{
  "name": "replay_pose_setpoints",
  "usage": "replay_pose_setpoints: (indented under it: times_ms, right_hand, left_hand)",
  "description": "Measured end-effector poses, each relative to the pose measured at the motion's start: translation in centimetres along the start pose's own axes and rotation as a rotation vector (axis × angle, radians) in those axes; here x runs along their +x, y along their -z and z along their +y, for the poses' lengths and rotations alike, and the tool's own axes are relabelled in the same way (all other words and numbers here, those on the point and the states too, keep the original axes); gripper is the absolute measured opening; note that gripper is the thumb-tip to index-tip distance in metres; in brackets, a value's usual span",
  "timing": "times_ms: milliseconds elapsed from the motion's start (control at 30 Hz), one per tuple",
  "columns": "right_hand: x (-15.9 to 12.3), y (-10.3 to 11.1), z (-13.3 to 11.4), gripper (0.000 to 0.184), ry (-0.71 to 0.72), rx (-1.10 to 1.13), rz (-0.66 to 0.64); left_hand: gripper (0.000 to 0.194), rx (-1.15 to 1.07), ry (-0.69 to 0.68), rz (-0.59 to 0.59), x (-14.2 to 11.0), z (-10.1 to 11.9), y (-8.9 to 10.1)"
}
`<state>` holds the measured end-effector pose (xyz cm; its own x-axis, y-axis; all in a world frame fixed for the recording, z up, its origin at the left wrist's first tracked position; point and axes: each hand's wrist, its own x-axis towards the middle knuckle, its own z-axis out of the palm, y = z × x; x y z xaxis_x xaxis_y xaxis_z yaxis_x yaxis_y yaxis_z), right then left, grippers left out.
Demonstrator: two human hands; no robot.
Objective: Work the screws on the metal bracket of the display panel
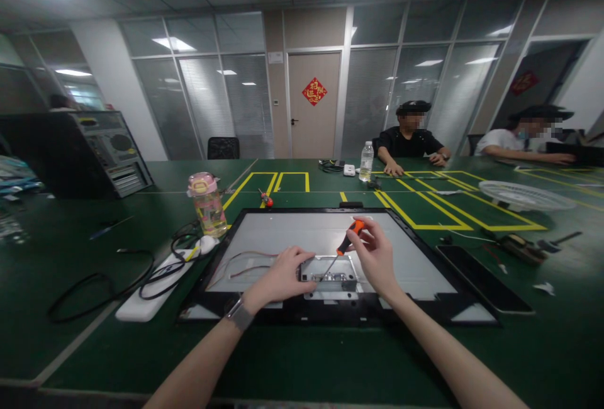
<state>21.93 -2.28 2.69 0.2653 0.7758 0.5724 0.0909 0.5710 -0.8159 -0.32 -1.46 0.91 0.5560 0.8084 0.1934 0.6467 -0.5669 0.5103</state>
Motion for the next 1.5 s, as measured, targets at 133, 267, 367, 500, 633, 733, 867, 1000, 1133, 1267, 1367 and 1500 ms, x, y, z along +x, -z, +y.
replay_pose_setpoints:
  times_ms: [133, 267, 367, 500, 633, 733, 867, 1000, 1133, 1267, 1367, 1500]
  right_hand:
    - [-0.1, 0.0, -0.1, 0.031, -0.006, 0.003, -0.010]
    - [-0.3, -0.2, 0.0, 0.030, 0.003, -0.010, -0.034]
    - [-0.6, -0.4, 0.1, 0.031, 0.017, -0.016, -0.051]
    - [-0.8, -0.6, 0.1, 0.032, 0.006, -0.011, -0.056]
    - [-0.8, -0.6, 0.1, 0.031, 0.004, -0.001, -0.041]
    - [-0.9, -0.6, 0.3, 0.031, 0.007, 0.006, -0.047]
    - [-1.2, -0.8, 0.4, 0.030, -0.003, 0.020, -0.074]
    - [-1.4, -1.1, 0.3, 0.029, -0.009, 0.029, -0.095]
    - [-1.5, -1.1, 0.3, 0.028, 0.003, 0.019, -0.093]
    - [-1.4, -1.0, 0.3, 0.028, 0.008, 0.012, -0.081]
    - [-1.4, -1.0, 0.2, 0.028, 0.005, 0.005, -0.084]
    - [-1.4, -1.0, 0.1, 0.028, 0.017, -0.010, -0.075]
  left_hand:
    - [0.059, -0.019, -0.013, -0.014, 0.0, 0.0, 0.0]
    - [0.060, -0.036, -0.020, -0.044, 0.0, -0.2, 0.3]
    - [0.059, -0.045, -0.014, -0.056, 0.0, -0.2, 0.5]
    - [0.059, -0.044, -0.015, -0.068, -0.1, -0.1, 0.6]
    - [0.053, -0.042, -0.019, -0.073, -0.1, 0.2, 0.8]
    - [0.042, -0.054, -0.010, -0.074, -0.1, 0.4, 0.9]
    - [0.039, -0.056, 0.003, -0.067, 0.0, 0.5, 0.8]
    - [0.039, -0.061, 0.001, -0.053, 0.1, 0.3, 0.7]
    - [0.040, -0.066, -0.001, -0.048, 0.1, 0.3, 0.6]
    - [0.039, -0.062, 0.001, -0.049, 0.0, 0.4, 0.7]
    - [0.039, -0.058, 0.003, -0.053, 0.0, 0.4, 0.7]
    - [0.039, -0.048, -0.008, -0.044, 0.0, 0.1, 0.5]
